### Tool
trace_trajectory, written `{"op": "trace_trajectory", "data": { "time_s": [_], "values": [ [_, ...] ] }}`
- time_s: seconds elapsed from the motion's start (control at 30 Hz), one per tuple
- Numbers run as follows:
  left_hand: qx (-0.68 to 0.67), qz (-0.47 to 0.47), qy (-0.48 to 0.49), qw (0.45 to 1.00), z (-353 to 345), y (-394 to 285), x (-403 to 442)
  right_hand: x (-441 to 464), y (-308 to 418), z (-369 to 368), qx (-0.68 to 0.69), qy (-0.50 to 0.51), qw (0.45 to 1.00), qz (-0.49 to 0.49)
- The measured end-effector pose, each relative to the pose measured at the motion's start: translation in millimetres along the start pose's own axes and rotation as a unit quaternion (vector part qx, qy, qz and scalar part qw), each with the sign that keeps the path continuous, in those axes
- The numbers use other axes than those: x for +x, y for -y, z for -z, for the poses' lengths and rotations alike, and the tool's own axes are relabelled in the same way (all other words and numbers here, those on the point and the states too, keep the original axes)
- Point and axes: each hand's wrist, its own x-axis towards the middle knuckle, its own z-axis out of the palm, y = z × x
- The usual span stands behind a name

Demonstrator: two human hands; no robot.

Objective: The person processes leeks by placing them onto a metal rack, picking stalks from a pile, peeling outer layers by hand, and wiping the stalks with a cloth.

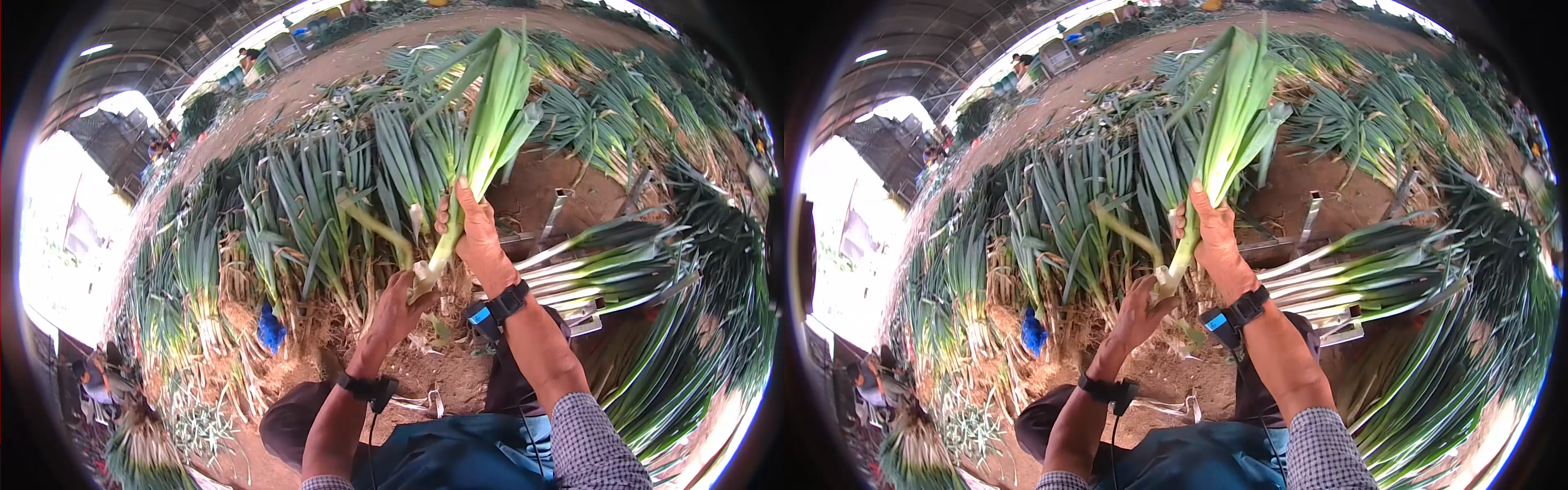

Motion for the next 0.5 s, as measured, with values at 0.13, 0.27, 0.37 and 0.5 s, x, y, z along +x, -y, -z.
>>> {"op": "trace_trajectory", "data": {
  "time_s": [0.13,0.27,0.37,0.5],
  "values": [
    [0.038,0.016,-0.020,0.999,-5,7,-1,4,16,12,-0.056,-0.022,0.998,0.009],
    [0.081,0.166,0.008,0.983,17,28,-3,13,7,20,-0.062,-0.026,0.998,-0.001],
    [0.129,0.173,0.000,0.976,15,50,-16,8,1,21,-0.071,-0.022,0.997,-0.018],
    [-0.020,0.108,-0.032,0.993,22,-14,-5,-1,-8,10,-0.041,-0.015,0.998,-0.034]
  ]
}}
